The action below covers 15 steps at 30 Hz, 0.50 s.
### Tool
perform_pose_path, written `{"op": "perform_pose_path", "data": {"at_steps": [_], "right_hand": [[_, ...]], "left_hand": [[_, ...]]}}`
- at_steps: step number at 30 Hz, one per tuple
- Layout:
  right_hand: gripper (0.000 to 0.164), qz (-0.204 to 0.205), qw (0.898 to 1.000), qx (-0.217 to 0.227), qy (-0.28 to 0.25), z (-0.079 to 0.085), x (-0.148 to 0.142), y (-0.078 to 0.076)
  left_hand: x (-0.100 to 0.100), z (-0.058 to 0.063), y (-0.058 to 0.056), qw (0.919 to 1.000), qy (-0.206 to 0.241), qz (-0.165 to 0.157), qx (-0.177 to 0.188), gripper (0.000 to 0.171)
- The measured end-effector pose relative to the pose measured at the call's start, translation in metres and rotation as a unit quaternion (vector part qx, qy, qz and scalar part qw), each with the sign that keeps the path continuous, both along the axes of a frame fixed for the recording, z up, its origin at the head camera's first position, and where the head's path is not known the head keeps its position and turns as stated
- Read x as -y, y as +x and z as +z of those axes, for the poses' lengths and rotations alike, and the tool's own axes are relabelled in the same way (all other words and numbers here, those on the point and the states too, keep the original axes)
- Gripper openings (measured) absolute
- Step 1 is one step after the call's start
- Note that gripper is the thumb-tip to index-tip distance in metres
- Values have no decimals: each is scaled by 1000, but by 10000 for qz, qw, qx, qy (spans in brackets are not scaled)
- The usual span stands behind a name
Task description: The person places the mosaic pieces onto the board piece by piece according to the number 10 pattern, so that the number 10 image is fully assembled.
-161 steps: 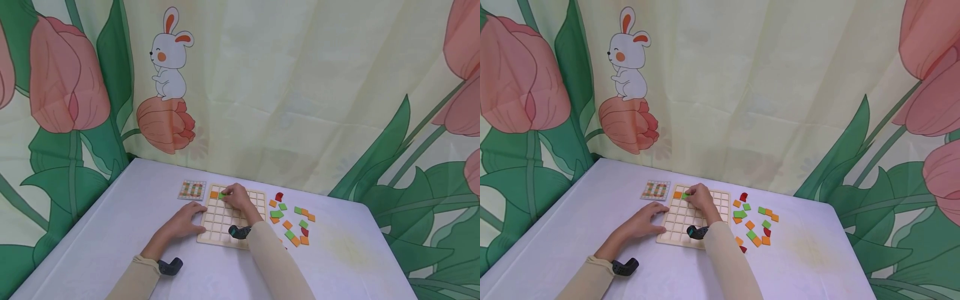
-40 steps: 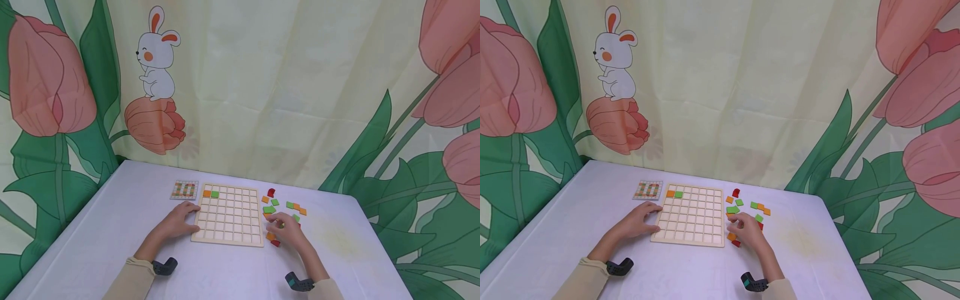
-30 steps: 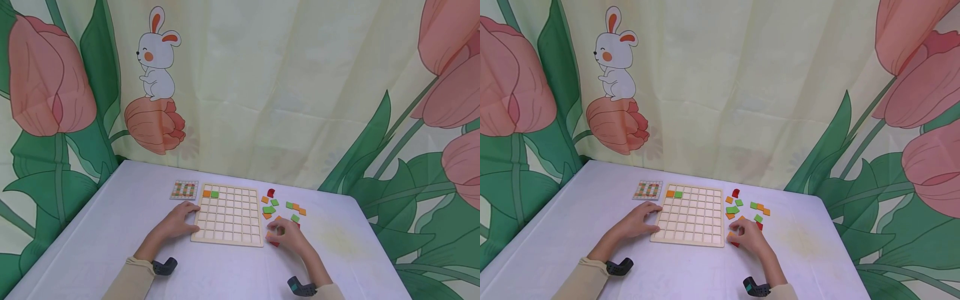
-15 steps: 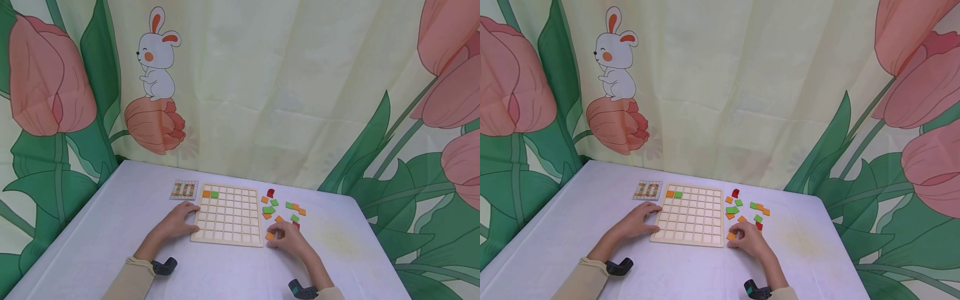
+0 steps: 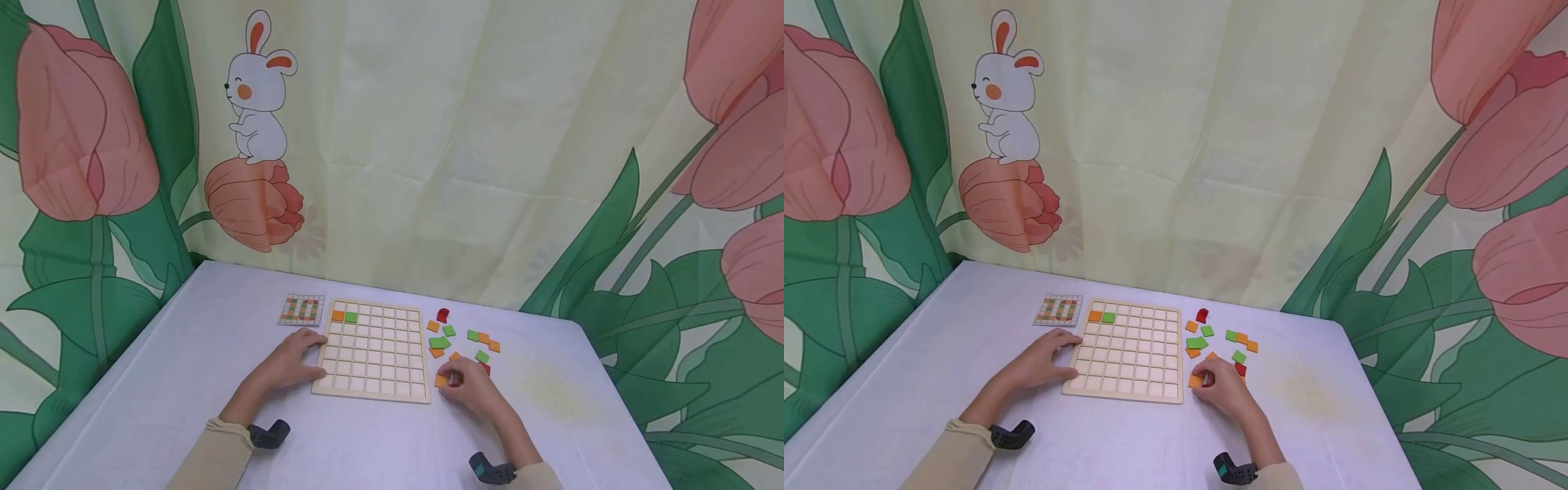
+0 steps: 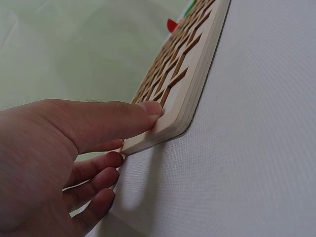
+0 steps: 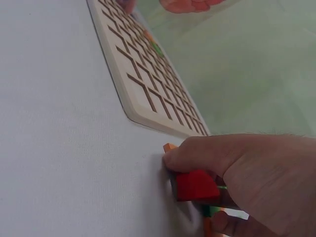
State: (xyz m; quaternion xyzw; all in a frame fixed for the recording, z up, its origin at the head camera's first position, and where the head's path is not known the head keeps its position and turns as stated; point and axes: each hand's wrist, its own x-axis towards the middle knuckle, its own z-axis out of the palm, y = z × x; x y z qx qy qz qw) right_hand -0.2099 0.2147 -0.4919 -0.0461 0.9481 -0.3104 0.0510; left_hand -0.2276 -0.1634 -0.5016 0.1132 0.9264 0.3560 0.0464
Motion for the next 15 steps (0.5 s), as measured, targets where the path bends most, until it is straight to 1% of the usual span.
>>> {"op": "perform_pose_path", "data": {"at_steps": [5,9,15], "right_hand": [[21,60,9999,94,34,1,3,-7],[20,34,9999,142,82,3,6,-9],[19,75,9998,60,169,3,9,-11]], "left_hand": [[0,0,0,10000,4,-6,-32,63],[0,1,0,10000,-4,-12,-30,63],[0,1,0,10000,-5,-21,-13,63]]}}
